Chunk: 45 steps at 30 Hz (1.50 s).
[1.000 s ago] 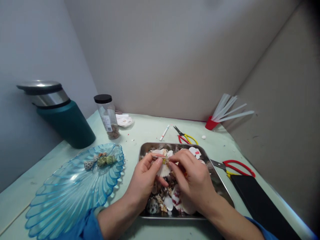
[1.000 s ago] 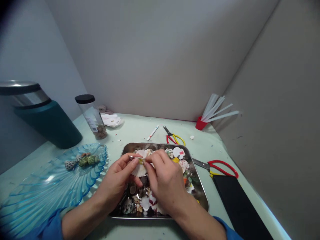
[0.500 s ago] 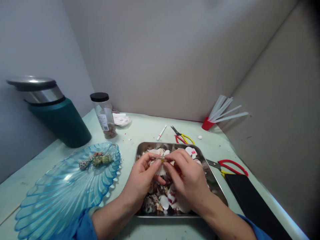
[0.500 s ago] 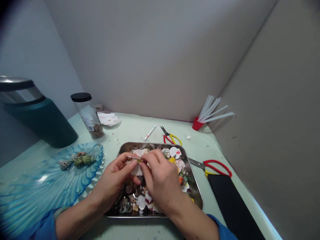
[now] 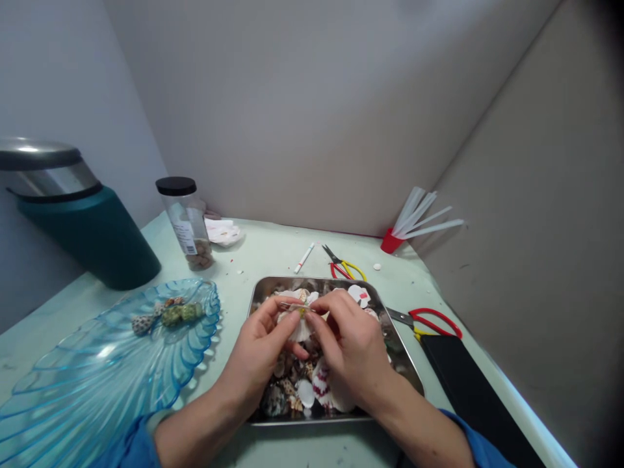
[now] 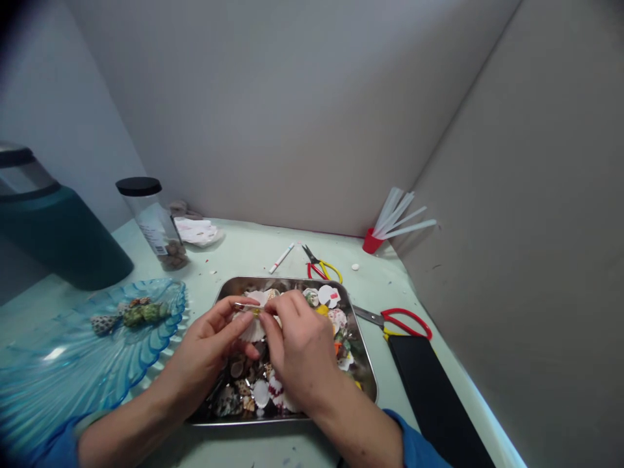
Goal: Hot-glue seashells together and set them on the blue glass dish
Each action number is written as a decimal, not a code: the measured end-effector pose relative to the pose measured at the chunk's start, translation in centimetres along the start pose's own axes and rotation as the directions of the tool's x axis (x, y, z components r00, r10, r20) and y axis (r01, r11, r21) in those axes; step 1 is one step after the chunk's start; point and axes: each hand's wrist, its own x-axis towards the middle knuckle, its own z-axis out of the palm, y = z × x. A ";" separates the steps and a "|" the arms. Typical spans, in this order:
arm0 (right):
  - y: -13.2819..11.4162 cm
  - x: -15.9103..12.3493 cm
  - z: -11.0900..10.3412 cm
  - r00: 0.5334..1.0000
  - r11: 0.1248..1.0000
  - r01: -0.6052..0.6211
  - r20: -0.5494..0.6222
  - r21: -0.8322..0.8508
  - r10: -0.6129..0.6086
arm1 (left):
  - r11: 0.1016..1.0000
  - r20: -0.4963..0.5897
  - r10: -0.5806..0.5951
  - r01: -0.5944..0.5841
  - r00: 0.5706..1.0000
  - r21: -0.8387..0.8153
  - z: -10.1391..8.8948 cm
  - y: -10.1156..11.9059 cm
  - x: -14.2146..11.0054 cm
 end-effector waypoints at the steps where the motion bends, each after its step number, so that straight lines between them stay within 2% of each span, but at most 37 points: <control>1: 0.0 0.0 0.0 1.000 1.000 0.001 -0.002 0.003 -0.001 | 1.000 0.000 -0.002 0.002 1.000 0.002 0.0 0.0 0.0; 18: -0.2 0.0 -0.3 0.999 0.996 0.035 -0.022 0.085 -0.034 | 0.995 -0.019 0.098 -0.097 0.995 0.031 0.1 0.3 -0.2; 25: -0.2 -0.2 -0.3 0.999 0.995 0.046 -0.020 0.089 -0.044 | 0.994 -0.024 0.104 -0.103 0.994 0.047 0.1 0.4 -0.2; 33: -0.2 -0.2 -0.3 0.999 0.997 0.027 -0.033 0.074 -0.024 | 0.995 -0.014 0.095 -0.095 0.995 0.034 0.3 0.3 -0.5; 39: -0.2 -0.2 -0.3 0.999 0.998 0.033 -0.016 0.049 -0.032 | 0.999 -0.041 0.043 -0.043 0.998 -0.019 0.4 0.5 -0.4; 45: -0.2 -0.2 -0.2 0.992 0.991 0.126 -0.026 -0.035 -0.127 | 0.998 -0.030 -0.021 0.019 0.999 -0.062 0.1 0.1 -0.2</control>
